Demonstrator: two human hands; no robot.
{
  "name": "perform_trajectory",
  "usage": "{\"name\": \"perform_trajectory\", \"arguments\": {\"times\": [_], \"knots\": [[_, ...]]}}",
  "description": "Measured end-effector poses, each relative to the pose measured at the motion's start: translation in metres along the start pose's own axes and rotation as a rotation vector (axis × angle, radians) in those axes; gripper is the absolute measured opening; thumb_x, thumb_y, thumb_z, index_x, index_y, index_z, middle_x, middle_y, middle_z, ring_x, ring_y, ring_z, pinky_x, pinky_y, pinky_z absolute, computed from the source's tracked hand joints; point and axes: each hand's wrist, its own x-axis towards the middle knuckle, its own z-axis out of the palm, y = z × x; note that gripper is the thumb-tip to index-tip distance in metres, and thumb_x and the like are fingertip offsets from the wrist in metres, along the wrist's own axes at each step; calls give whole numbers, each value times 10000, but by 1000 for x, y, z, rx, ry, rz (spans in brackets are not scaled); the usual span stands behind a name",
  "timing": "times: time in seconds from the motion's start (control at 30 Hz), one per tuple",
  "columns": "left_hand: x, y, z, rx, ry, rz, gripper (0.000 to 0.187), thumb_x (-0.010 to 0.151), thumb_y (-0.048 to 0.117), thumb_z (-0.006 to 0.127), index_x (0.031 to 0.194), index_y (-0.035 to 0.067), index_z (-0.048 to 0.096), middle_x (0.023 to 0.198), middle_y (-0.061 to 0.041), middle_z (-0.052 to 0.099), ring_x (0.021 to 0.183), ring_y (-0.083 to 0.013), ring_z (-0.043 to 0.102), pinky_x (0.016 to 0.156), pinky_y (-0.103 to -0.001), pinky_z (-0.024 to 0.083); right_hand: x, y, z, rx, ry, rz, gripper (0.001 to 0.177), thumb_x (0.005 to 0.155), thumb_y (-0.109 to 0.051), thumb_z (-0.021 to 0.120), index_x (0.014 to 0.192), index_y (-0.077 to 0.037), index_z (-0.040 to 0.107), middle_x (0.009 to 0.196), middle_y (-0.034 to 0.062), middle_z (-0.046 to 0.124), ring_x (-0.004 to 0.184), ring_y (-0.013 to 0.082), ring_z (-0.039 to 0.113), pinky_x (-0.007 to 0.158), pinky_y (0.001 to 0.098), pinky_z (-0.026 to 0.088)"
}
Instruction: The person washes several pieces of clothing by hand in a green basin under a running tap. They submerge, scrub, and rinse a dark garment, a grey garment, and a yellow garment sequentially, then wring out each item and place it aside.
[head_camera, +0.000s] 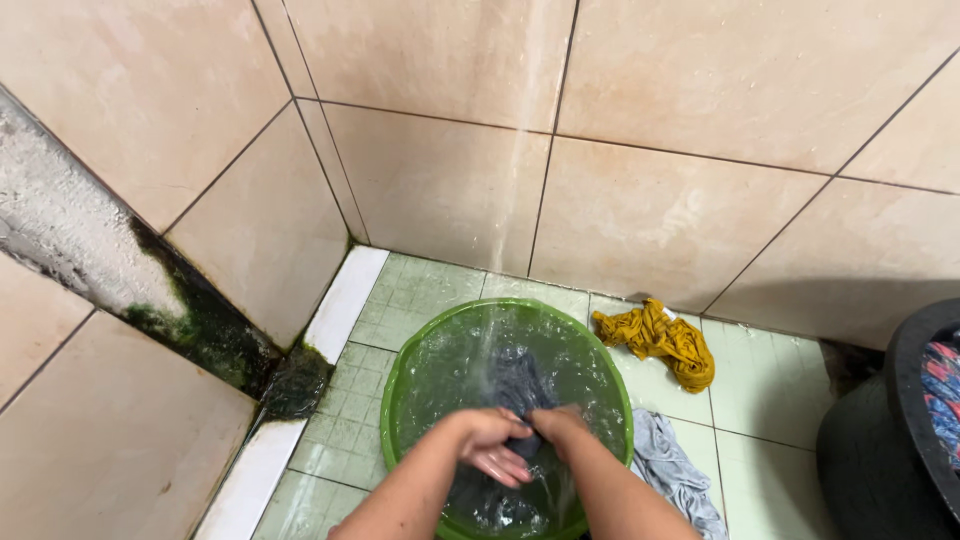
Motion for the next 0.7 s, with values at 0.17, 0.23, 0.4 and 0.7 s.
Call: {"name": "perform_trajectory", "arguments": {"times": [0.17,0.23,0.4,0.7], "knots": [[-12,9,29,-475,112,112,1011,946,850,250,1626,116,104,1402,-314,492,1319,-523,488,1065,-683,386,-45,-81,9,236,-162,106,523,797,-346,837,1090,81,765,1037,226,780,921,337,740,792,481,581],[-20,31,24,-862,-41,354,1041,864,843,195,1454,47,515,1261,-208,666,1154,-386,638,966,-658,479,-78,-119,26,124,-39,-52,582,778,-425,835,1113,45,762,1075,228,775,964,352,737,841,481,577],[-40,59,-2,-791,567,615,836,851,700,389,1285,31,638,1161,-211,713,1065,-365,684,935,-579,533,-128,-160,52,-413,243,-255,524,910,-602,542,1140,-230,829,1140,175,778,1056,360,718,987,487,530],[-14,64,34,52,780,601,776,851,681,548,1195,0,690,1120,-237,711,1002,-331,683,921,-500,548,-52,-142,-20,553,-817,241,553,909,-561,561,1025,-35,692,957,184,743,810,319,717,752,487,618]]}}
